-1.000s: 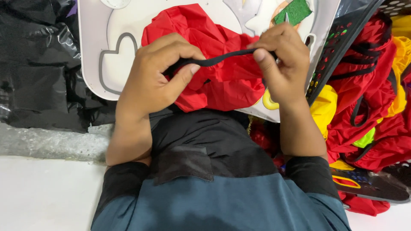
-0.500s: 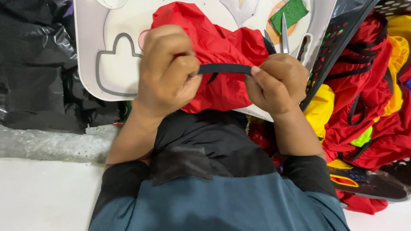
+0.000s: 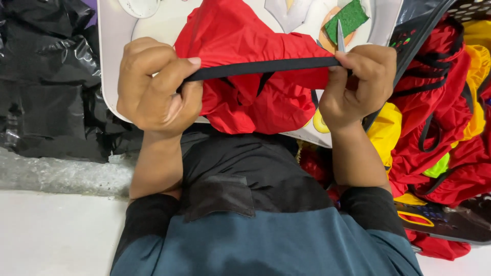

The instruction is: Trimming loose threads from a red fabric cover using scissors and inspecting the elastic band.

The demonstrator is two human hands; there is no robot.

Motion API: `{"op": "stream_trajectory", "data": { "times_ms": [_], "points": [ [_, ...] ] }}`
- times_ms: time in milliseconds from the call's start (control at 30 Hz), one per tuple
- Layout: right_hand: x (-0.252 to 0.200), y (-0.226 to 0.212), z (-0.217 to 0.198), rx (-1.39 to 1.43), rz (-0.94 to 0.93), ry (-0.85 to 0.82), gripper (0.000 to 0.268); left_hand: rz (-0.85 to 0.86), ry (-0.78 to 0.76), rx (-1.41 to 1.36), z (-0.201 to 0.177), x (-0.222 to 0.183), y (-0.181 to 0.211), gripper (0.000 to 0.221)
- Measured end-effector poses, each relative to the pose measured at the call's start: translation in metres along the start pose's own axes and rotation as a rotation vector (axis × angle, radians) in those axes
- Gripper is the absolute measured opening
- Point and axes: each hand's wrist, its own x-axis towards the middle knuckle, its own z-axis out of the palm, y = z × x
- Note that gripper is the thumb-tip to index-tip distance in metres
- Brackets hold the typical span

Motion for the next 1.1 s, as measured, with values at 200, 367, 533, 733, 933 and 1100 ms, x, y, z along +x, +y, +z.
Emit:
{"op": "stream_trajectory", "data": {
  "times_ms": [200,367,533,733,933,1100],
  "points": [
    [0.017,-0.014,0.008,0.298,0.174,-0.115,0.021,-0.173,-0.213,-0.077,0.004,0.015,0.009,0.007],
    [0.007,-0.013,0.005,0.678,0.589,-0.212,0.019,-0.418,-0.416,-0.241,0.015,0.010,0.007,0.010],
    [0.000,-0.007,0.002,0.910,0.842,-0.242,0.018,-0.680,-0.501,-0.526,0.004,0.005,0.002,0.035],
    [0.000,-0.001,0.003,0.987,1.023,-0.038,0.014,-0.800,-0.372,-0.604,-0.007,0.003,-0.003,0.048],
    [-0.002,0.002,0.006,0.965,1.018,0.028,0.015,-0.868,-0.341,-0.663,-0.005,0.009,0.000,0.050],
    [-0.004,-0.002,0.007,0.974,1.020,-0.007,0.016,-0.884,-0.399,-0.728,-0.004,0.015,0.003,0.050]
  ]
}}
